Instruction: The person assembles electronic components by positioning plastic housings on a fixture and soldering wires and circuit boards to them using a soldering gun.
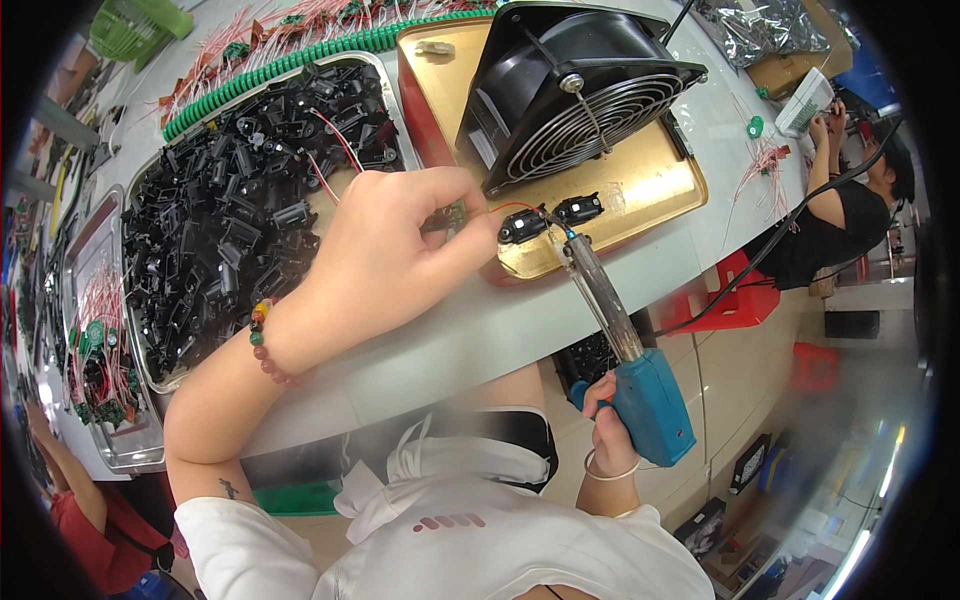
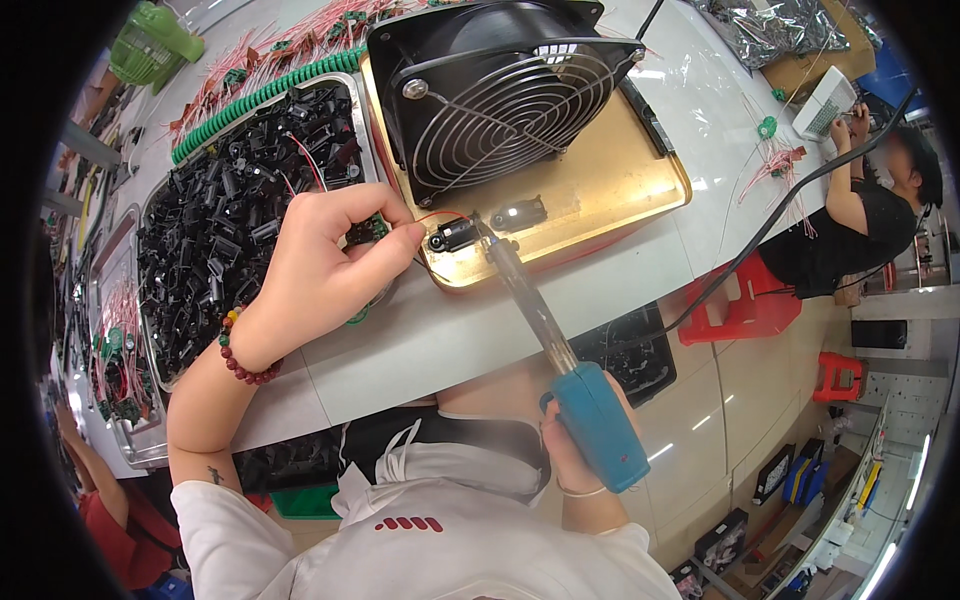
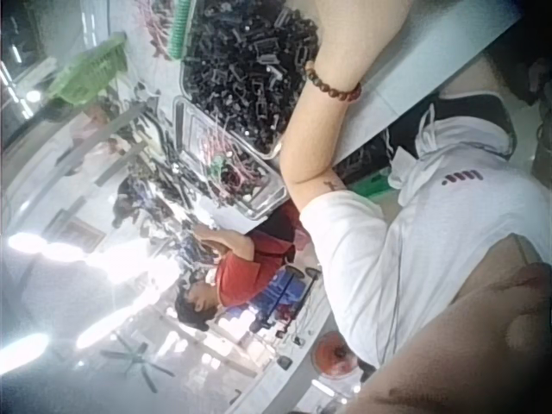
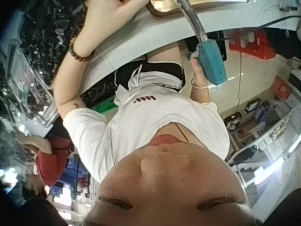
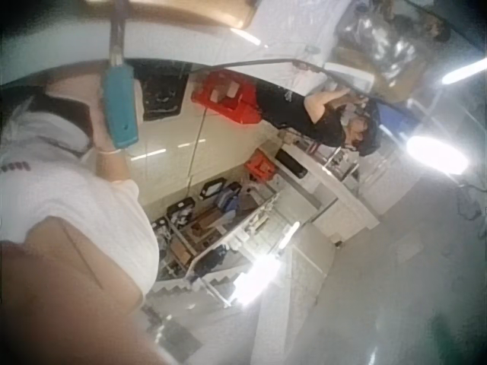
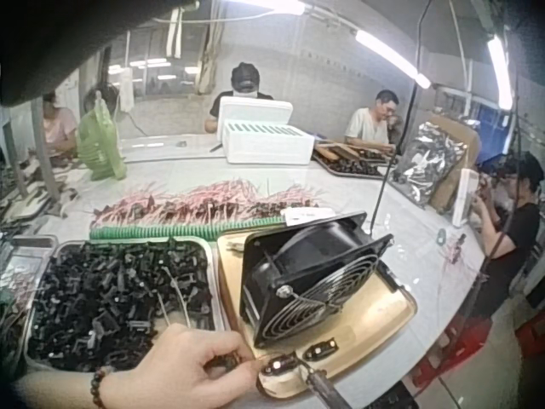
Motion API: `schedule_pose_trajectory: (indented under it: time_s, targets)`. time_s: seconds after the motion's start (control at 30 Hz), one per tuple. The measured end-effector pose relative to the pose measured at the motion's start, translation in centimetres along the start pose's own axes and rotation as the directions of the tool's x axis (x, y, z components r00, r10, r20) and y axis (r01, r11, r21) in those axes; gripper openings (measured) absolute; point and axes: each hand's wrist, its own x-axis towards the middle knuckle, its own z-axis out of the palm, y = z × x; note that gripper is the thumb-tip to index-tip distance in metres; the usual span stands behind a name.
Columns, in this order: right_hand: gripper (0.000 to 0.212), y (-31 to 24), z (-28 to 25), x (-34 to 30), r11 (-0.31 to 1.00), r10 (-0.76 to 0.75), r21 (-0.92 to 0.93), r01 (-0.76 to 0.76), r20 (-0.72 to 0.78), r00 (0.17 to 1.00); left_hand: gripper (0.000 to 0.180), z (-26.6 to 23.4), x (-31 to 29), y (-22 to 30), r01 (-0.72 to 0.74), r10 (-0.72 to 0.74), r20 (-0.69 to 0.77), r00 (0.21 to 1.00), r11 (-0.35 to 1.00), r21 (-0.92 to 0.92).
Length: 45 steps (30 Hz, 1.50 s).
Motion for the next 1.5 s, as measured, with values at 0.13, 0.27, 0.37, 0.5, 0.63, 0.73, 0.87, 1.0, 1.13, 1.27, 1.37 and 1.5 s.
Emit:
schedule_pose_trajectory:
  time_s: [0.13, 0.27, 0.37, 0.5, 0.63, 0.73, 0.87, 1.0, 1.13, 1.27, 1.37, 1.5]
  targets:
    - [0.062, 0.0, 0.4, -0.1, 0.999, -0.008, 0.049, 0.009, -0.028, 1.000, 0.012, 0.5, -0.1, 0.1, -0.058, 0.061, -0.089, 0.994, 0.998, 0.035]
    - [0.052, 0.3, -0.2, 0.0, 0.993, -0.081, -0.081, 0.082, 0.025, 0.996, 0.009, 0.5, -0.1, -0.2, -0.113, 0.124, -0.101, 0.987, 0.988, 0.106]
    - [0.048, -0.9, 0.7, 0.3, 0.999, -0.002, 0.034, 0.001, 0.007, 1.000, 0.008, 0.7, -0.1, -0.3, -0.169, 0.187, -0.126, 0.974, 0.976, 0.139]
    - [0.050, -1.4, 1.5, 0.8, 0.994, -0.068, -0.094, 0.062, -0.058, 0.996, 0.007, 0.7, 0.0, -0.3, -0.203, 0.222, -0.138, 0.965, 0.969, 0.139]
    - [0.059, -2.3, 2.1, 0.7, 0.991, 0.023, 0.129, -0.022, -0.009, 1.000, 0.007, 0.6, -0.1, -0.3, -0.217, 0.239, -0.140, 0.961, 0.964, 0.153]
    - [0.059, -1.4, 1.8, 0.3, 0.991, 0.017, 0.135, -0.012, -0.040, 0.999, 0.007, 0.6, -0.1, -0.2, -0.210, 0.231, -0.140, 0.963, 0.966, 0.152]
    - [0.057, -1.0, 1.5, 0.7, 0.991, -0.122, 0.063, 0.121, 0.005, 0.993, 0.007, 0.8, 0.1, -0.5, -0.206, 0.226, -0.134, 0.965, 0.967, 0.150]
    - [0.057, -1.4, 1.6, 1.0, 0.995, -0.085, 0.061, 0.082, 0.044, 0.995, 0.007, 0.6, 0.0, -0.3, -0.206, 0.230, -0.134, 0.964, 0.964, 0.170]
    - [0.059, -1.5, 1.8, 0.6, 0.995, -0.085, 0.046, 0.087, -0.044, 0.995, 0.008, 1.0, 0.5, -0.2, -0.225, 0.243, -0.142, 0.960, 0.966, 0.129]
    - [0.030, -0.5, 0.9, 0.4, 0.996, -0.036, 0.075, 0.045, -0.109, 0.993, 0.007, 0.8, 0.1, 0.3, -0.177, 0.201, -0.147, 0.968, 0.971, 0.162]
    - [0.021, -1.8, 1.8, 1.1, 0.997, -0.045, -0.064, 0.042, -0.041, 0.998, 0.008, 0.9, -0.1, 0.3, -0.151, 0.178, -0.138, 0.974, 0.970, 0.189]
    - [0.026, -1.4, 1.0, 0.5, 0.986, -0.105, -0.123, 0.110, 0.044, 0.993, 0.008, 0.9, -0.3, 0.2, -0.136, 0.165, -0.169, 0.972, 0.976, 0.169]
